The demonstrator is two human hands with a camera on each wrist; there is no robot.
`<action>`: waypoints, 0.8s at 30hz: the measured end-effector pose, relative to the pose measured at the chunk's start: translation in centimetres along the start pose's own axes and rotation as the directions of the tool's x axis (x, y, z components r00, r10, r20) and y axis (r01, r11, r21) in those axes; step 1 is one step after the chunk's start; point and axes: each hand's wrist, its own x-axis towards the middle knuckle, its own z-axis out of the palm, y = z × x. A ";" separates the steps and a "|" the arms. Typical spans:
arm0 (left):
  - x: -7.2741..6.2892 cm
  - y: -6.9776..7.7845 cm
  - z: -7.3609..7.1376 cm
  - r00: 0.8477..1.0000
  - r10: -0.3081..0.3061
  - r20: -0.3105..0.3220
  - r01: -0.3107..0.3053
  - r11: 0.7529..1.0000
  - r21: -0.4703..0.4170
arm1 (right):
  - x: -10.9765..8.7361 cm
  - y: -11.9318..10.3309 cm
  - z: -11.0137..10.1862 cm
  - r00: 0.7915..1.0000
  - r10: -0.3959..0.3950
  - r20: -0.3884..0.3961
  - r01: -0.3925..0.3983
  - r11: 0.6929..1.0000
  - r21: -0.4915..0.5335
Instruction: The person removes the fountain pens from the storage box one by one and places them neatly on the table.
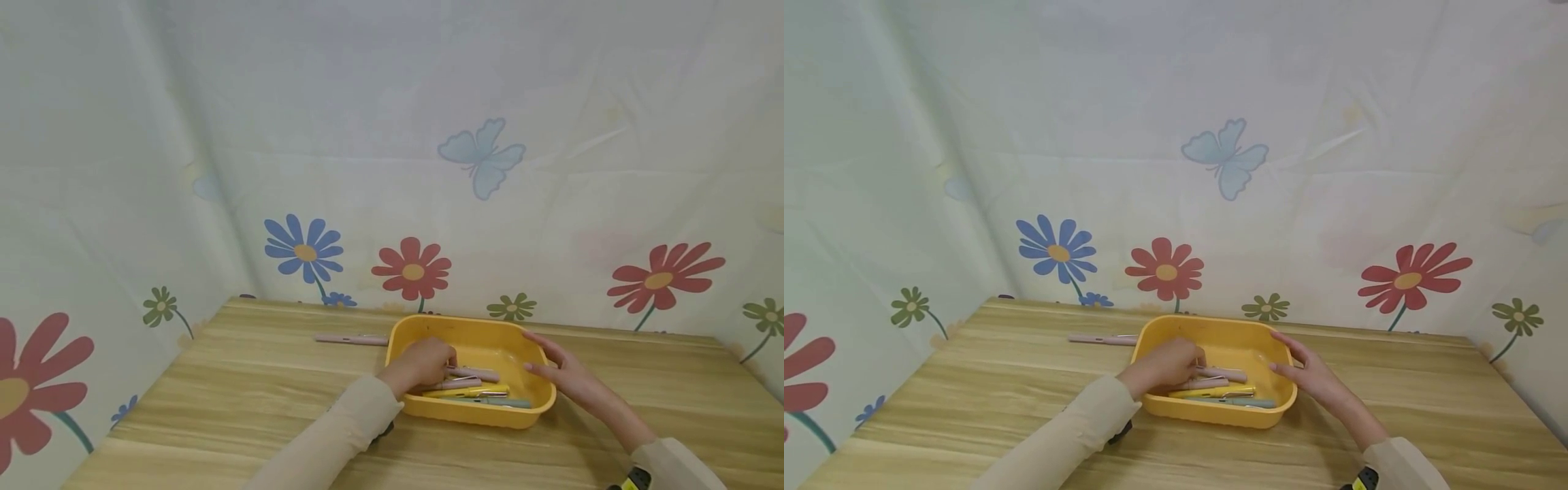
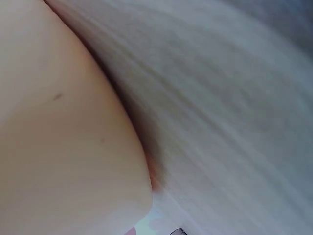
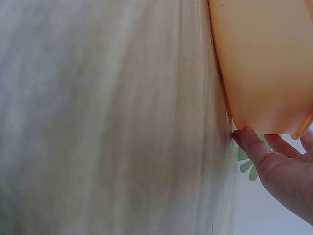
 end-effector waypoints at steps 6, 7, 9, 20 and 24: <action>-0.3 0.0 -0.4 0.999 0.001 -0.041 -0.002 1.000 -0.021 | 0.1 -0.1 -0.1 1.000 -0.021 -0.008 0.021 1.000 -0.012; -0.4 0.0 -0.5 0.999 -0.010 -0.042 0.008 0.999 -0.044 | 0.1 -0.1 -0.1 1.000 -0.025 -0.005 0.025 1.000 -0.012; -0.8 -0.1 -0.8 0.998 -0.037 -0.043 0.032 0.994 -0.106 | 0.1 -0.1 -0.1 1.000 -0.023 -0.003 0.023 1.000 -0.007; -2.2 -2.5 -3.7 0.991 0.001 -0.134 -0.031 0.975 -0.219 | 0.0 0.2 -0.1 1.000 -0.019 -0.001 0.019 1.000 -0.011; -3.2 -4.5 -4.8 0.976 0.000 -0.218 -0.064 0.956 -0.287 | 0.0 -0.1 -0.1 0.999 -0.033 -0.005 0.033 0.999 -0.003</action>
